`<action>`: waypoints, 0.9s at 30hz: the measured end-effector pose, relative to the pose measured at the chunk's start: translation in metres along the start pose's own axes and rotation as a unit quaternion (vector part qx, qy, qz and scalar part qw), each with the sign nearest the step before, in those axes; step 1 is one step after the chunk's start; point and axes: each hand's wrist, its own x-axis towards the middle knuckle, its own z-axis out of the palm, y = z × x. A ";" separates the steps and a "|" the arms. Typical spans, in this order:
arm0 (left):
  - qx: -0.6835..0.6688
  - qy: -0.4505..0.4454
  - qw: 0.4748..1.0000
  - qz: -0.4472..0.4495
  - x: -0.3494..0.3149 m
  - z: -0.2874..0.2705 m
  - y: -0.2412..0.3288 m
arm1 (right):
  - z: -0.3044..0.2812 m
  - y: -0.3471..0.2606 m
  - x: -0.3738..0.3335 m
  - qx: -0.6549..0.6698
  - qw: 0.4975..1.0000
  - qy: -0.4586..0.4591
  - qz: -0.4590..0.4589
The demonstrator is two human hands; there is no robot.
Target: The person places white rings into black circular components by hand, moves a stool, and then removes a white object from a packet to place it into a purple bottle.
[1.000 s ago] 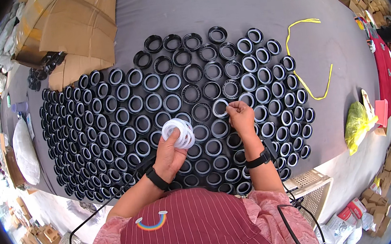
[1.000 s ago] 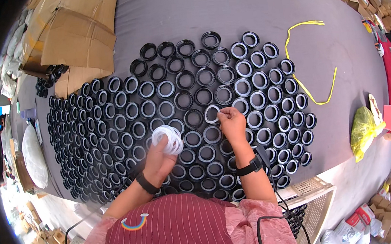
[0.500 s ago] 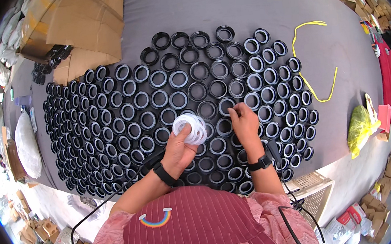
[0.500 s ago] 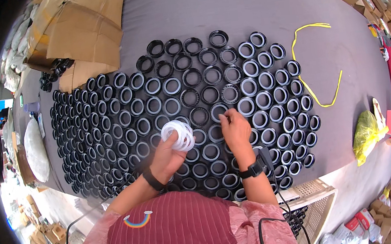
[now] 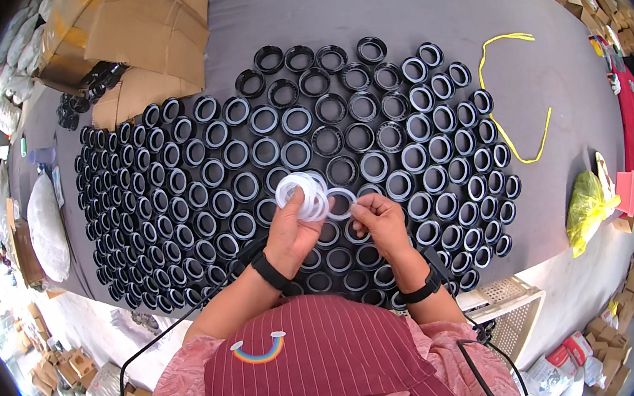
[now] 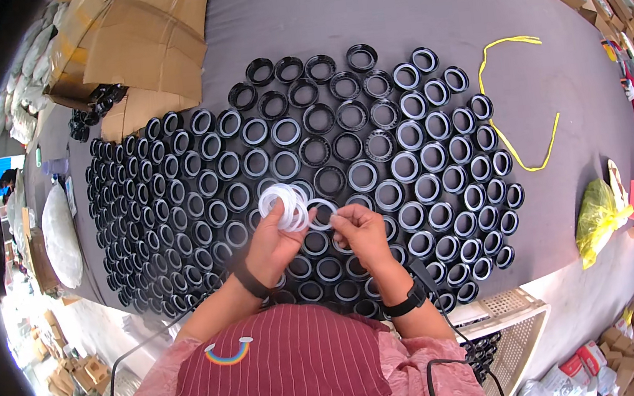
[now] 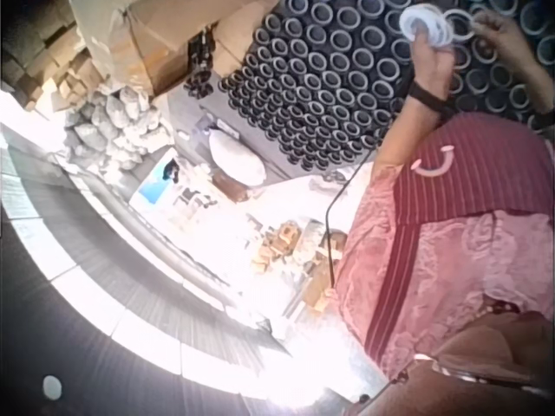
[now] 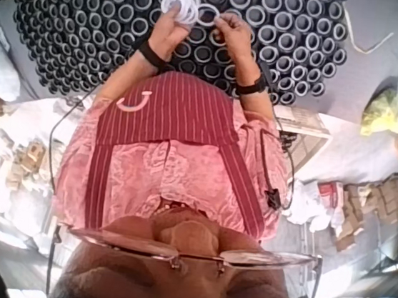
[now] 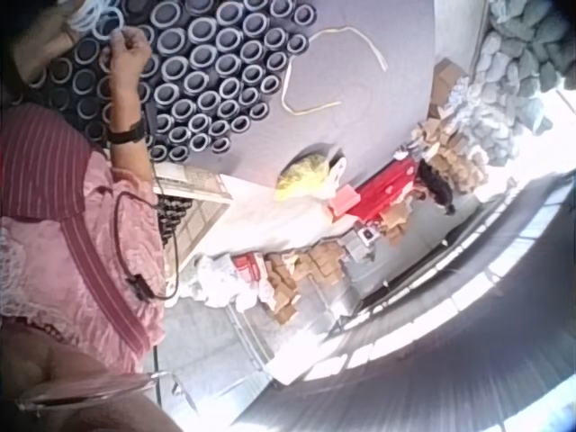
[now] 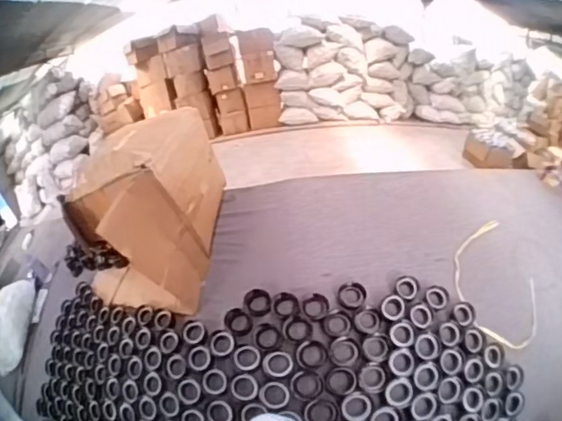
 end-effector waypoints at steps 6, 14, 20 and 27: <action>-0.015 0.002 1.000 0.014 0.000 -0.014 0.015 | -0.013 -0.002 0.007 -0.079 0.995 0.047 -0.032; -0.030 -0.002 0.999 0.025 -0.008 -0.034 0.024 | -0.019 0.010 0.038 -0.122 0.979 0.115 -0.115; -0.011 0.007 0.999 0.033 -0.009 -0.036 0.027 | -0.007 0.022 0.060 -0.106 0.978 0.117 -0.136; -0.038 -0.002 0.999 0.019 -0.008 -0.033 0.025 | -0.008 0.037 0.079 -0.246 0.940 0.154 -0.177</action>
